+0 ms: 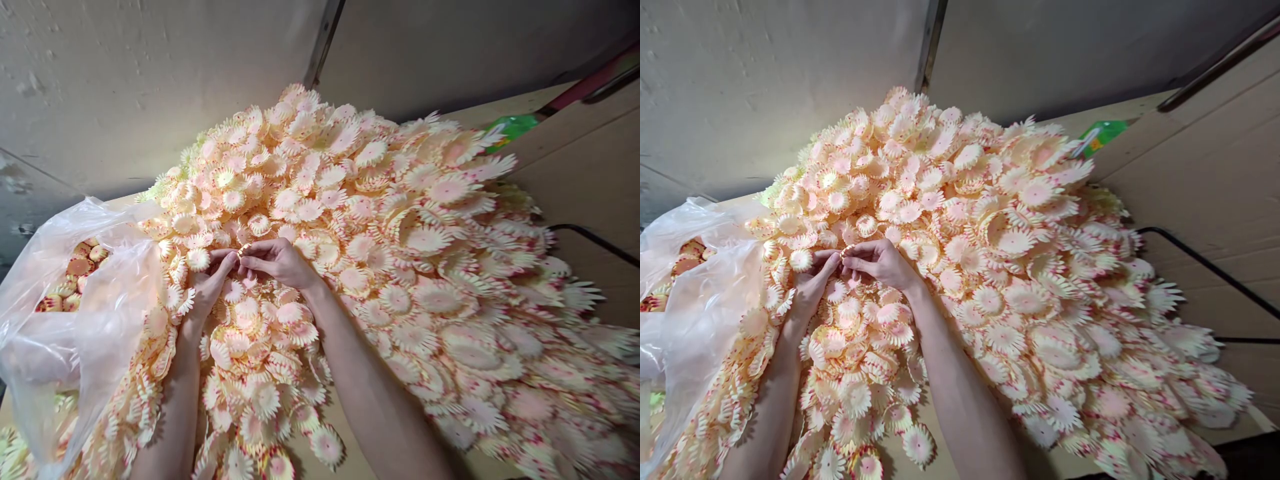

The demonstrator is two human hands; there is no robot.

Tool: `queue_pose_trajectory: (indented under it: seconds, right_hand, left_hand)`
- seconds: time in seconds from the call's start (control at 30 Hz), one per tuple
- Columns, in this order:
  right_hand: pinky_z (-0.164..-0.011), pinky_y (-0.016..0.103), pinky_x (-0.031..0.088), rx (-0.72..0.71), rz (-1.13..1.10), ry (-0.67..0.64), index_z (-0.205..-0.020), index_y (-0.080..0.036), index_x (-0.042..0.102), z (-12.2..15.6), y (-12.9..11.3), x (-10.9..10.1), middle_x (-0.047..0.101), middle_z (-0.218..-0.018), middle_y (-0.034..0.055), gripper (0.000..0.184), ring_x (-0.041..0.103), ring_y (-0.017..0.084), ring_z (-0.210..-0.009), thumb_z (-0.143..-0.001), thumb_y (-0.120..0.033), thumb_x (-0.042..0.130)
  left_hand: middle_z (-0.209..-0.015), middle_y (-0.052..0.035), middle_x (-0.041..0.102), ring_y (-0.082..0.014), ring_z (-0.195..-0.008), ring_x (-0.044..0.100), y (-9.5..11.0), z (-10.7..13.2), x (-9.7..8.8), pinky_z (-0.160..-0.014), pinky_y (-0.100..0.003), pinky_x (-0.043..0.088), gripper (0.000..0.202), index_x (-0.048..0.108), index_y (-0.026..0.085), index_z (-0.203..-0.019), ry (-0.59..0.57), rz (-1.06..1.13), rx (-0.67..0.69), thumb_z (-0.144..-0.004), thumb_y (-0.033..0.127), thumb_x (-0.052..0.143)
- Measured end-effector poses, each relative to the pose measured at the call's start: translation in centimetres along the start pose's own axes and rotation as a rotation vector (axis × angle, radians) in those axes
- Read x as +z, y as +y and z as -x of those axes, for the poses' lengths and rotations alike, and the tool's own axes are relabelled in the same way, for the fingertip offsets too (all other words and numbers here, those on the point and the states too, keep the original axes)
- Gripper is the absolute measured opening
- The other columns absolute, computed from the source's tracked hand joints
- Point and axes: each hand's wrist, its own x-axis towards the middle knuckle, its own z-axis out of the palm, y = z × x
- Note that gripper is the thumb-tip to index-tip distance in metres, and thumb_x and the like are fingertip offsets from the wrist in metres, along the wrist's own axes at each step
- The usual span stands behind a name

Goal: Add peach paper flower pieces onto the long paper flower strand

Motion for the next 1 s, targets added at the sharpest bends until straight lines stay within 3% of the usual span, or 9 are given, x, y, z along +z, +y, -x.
queue_pose_trajectory:
  seconds: [0.23, 0.73, 1.0]
  right_hand:
    - [-0.042, 0.018, 0.039, -0.007, 0.039, -0.026, -0.079, -0.014, 0.073, 0.14, -0.20, -0.07, 0.070, -0.067, 0.0040, 0.026, 0.054, 0.006, -0.050, -0.082, -0.040, 0.070]
    - [-0.044, 0.018, 0.040, 0.000, 0.007, -0.030, -0.086, -0.014, 0.073, -0.07, 0.43, -0.28, 0.071, -0.073, 0.0045, 0.024, 0.054, 0.007, -0.054, -0.077, -0.036, 0.076]
    - [-0.043, 0.018, 0.038, -0.007, 0.042, -0.047, -0.083, -0.014, 0.073, -0.04, 0.25, -0.27, 0.071, -0.073, 0.0048, 0.024, 0.052, 0.007, -0.053, -0.081, -0.038, 0.072]
  left_hand:
    - [-0.082, -0.0061, 0.070, -0.0166, -0.077, 0.064, 0.06, -0.06, 0.01, -0.080, -0.031, 0.056, 0.025, 0.070, 0.017, -0.081, 0.003, -0.010, 0.013, -0.080, 0.042, 0.067]
    - [-0.089, -0.0072, 0.072, -0.0181, -0.083, 0.067, 0.04, -0.03, -0.12, -0.087, -0.033, 0.056, 0.026, 0.071, 0.017, -0.085, 0.002, -0.026, 0.000, -0.079, 0.043, 0.068]
    - [-0.085, -0.0064, 0.072, -0.0174, -0.079, 0.066, -0.26, -0.20, -0.17, -0.084, -0.032, 0.057, 0.026, 0.071, 0.019, -0.082, 0.010, -0.027, 0.016, -0.078, 0.045, 0.069]
